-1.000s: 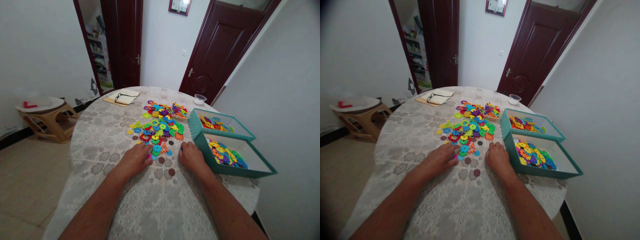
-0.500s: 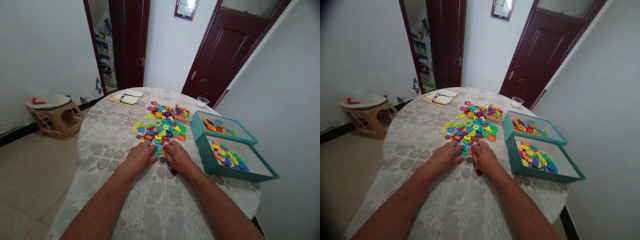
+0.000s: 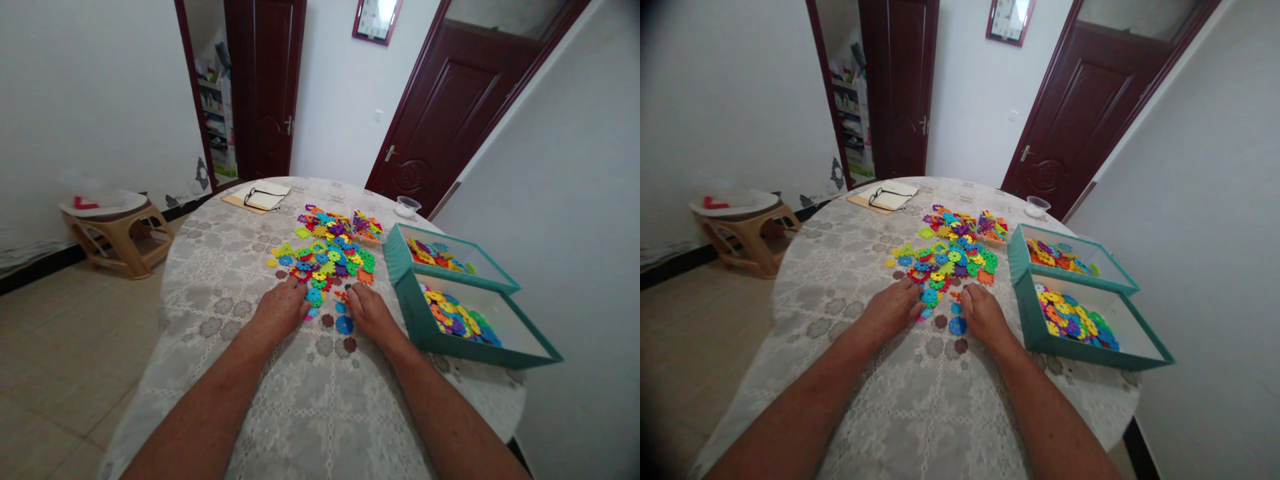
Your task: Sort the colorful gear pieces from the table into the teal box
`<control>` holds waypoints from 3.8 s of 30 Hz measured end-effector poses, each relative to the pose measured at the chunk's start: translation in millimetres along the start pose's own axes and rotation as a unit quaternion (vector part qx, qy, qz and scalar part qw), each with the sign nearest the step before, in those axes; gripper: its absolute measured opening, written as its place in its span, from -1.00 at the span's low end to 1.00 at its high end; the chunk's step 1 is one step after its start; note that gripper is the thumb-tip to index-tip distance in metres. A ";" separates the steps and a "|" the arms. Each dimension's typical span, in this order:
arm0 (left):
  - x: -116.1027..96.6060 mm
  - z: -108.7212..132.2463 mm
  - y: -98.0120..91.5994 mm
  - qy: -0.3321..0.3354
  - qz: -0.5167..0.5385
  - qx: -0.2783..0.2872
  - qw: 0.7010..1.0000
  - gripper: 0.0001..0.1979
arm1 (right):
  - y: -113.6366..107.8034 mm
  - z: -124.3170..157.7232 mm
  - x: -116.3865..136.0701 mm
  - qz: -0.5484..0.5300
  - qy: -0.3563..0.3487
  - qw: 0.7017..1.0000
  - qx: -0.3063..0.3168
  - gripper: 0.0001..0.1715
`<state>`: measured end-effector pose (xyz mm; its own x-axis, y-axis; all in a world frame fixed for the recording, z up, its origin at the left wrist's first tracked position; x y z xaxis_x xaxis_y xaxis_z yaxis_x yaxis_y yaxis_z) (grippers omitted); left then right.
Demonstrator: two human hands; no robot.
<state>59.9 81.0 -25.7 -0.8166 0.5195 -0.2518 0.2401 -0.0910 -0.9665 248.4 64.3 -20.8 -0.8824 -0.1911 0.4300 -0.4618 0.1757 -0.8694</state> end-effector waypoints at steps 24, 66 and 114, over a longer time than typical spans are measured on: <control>-3.7 12.1 -1.1 0.070 0.074 0.073 0.992 -0.48 | -56.4 0.5 -6.5 -0.330 0.106 0.938 -0.014 -0.84; -3.4 12.7 -1.3 0.066 0.039 0.036 0.996 -0.78 | 1.1 36.0 18.4 0.009 0.036 0.984 0.176 -0.76; 19.6 18.8 -19.1 -0.048 0.112 0.027 0.992 -0.73 | 44.1 -15.3 67.8 0.038 -0.027 0.963 0.266 -0.67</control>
<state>29.4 77.0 -13.1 -0.7925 0.3977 -0.4624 0.3959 -0.2412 -0.8860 166.8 73.8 -26.3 -0.8991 -0.2492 0.3600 -0.2724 -0.3253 -0.9055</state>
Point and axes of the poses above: each hand's wrist, its own z-axis away from the middle knuckle, its own y-axis out of the palm, x = y × z, the point moved 10 cm from there along -z, towards the middle knuckle, and after that the axes turned 5 degrees about y, right-handed, at the moved point
